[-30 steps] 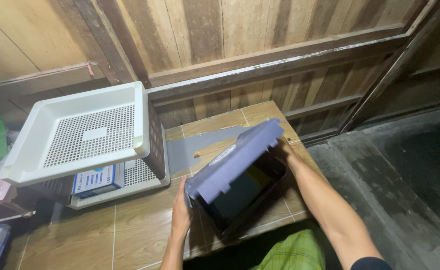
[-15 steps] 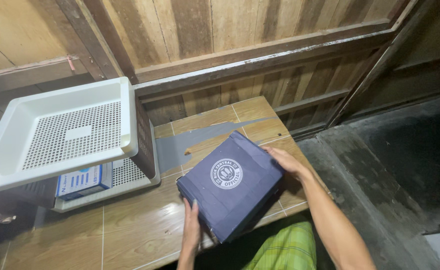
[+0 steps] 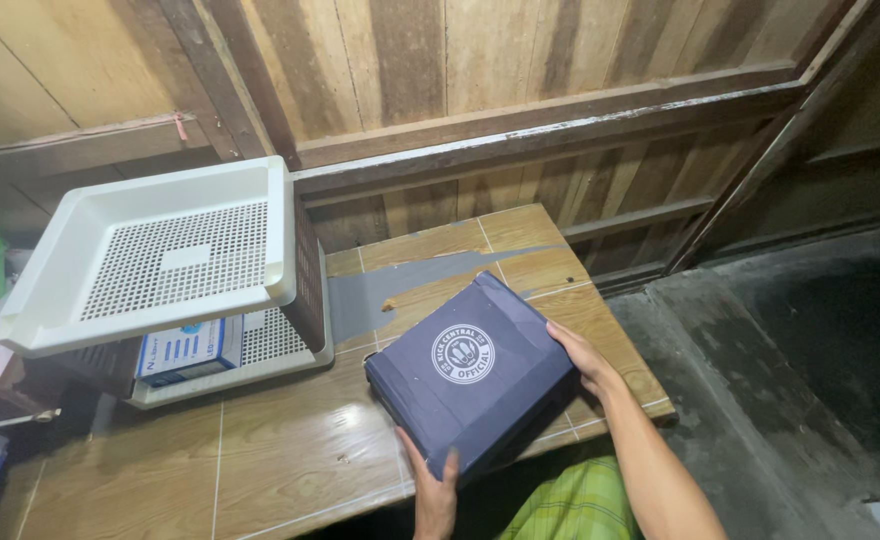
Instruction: The person packs notebooks, a small boxed LED lamp, and a round LED light into a dark blue storage box on a small table. They open and close the box lid several times while arranging the items, then place the closed box on top of a plastic drawer unit.
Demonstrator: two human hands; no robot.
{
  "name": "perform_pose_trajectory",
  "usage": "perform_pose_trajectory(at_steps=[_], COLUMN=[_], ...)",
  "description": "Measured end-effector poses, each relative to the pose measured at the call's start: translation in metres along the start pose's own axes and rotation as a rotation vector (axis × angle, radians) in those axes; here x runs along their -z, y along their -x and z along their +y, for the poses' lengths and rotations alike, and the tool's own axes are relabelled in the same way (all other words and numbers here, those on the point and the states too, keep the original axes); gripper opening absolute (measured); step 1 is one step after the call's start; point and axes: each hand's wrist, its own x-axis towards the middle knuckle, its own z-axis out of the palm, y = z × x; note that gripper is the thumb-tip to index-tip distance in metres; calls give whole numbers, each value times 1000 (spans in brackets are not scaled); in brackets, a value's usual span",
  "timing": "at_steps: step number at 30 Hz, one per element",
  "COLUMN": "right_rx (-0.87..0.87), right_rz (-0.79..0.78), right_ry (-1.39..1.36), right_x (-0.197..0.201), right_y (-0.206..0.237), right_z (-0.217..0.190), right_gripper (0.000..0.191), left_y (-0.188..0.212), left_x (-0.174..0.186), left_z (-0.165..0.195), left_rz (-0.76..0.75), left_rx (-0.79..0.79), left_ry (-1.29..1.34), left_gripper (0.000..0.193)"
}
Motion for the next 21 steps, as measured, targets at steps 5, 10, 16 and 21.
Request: perform_pose_trajectory(at_steps=[5, 10, 16, 21], right_rx=[-133, -153, -183, -161], right_rz=[-37, -67, -16, 39], right_ry=[-18, -135, -214, -214], right_x=[7, 6, -5, -21], right_y=[2, 13, 43, 69], right_z=[19, 47, 62, 62], right_gripper=[58, 62, 63, 66], left_y=[0, -13, -25, -34], left_x=[31, 44, 63, 82], left_z=[9, 13, 9, 11], left_rz=[13, 34, 11, 18], left_rx=[3, 8, 23, 57], left_ry=[-148, -150, -63, -69], left_gripper=[112, 102, 100, 101])
